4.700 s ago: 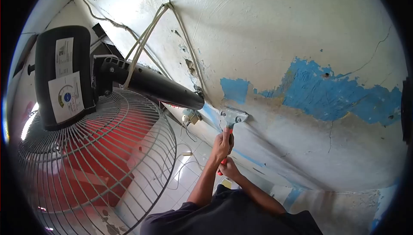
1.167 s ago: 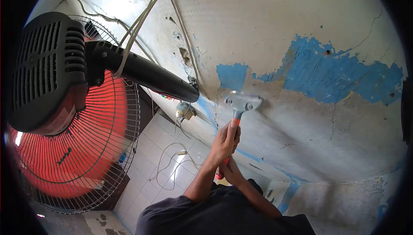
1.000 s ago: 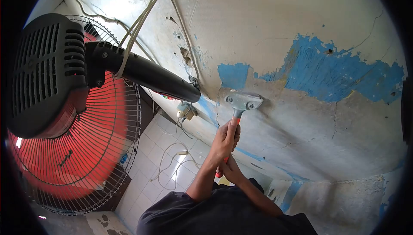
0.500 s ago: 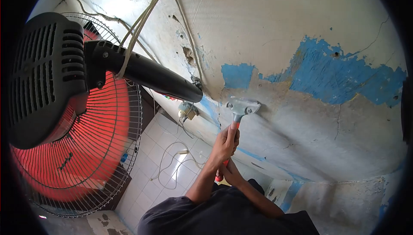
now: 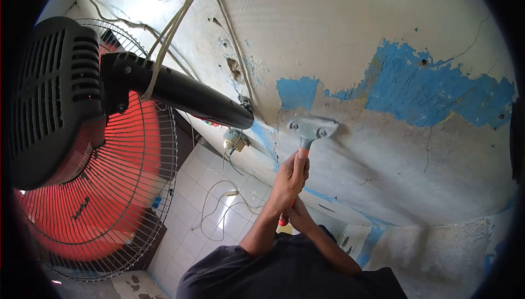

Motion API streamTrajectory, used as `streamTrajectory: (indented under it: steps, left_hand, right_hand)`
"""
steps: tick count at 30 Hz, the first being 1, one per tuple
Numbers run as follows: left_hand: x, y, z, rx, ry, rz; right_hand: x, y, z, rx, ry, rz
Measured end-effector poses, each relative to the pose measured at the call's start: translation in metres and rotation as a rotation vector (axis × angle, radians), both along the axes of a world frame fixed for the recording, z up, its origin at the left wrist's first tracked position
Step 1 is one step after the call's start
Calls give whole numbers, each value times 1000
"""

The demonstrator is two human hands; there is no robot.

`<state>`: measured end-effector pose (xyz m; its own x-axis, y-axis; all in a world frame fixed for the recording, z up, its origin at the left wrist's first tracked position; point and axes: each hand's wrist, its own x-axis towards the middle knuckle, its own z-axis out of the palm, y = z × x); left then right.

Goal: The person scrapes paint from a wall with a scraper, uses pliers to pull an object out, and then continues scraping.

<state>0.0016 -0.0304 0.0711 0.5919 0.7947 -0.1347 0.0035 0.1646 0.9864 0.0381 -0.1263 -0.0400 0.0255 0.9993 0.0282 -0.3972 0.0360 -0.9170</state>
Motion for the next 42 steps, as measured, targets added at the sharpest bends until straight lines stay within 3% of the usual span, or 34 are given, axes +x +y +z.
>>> streamTrajectory:
  steps: [3,8,14,17,35,42]
  left_hand:
    - [5,6,10,58,-8,9]
    - [2,-1,-15,25,28,-1]
    - [5,2,16,53,-6,-13]
    - [3,2,-4,87,13,3]
    - [7,-1,16,-8,-28,0]
    - [0,-3,1,-27,6,-13]
  right_hand:
    - [7,7,9,-15,-25,22]
    - [-5,-5,-4,-28,44,-13]
    - [4,4,6,10,12,13]
    - [-3,-1,-2,-29,15,-17]
    - [4,0,9,17,-25,-16]
    - [2,-1,1,24,-42,0]
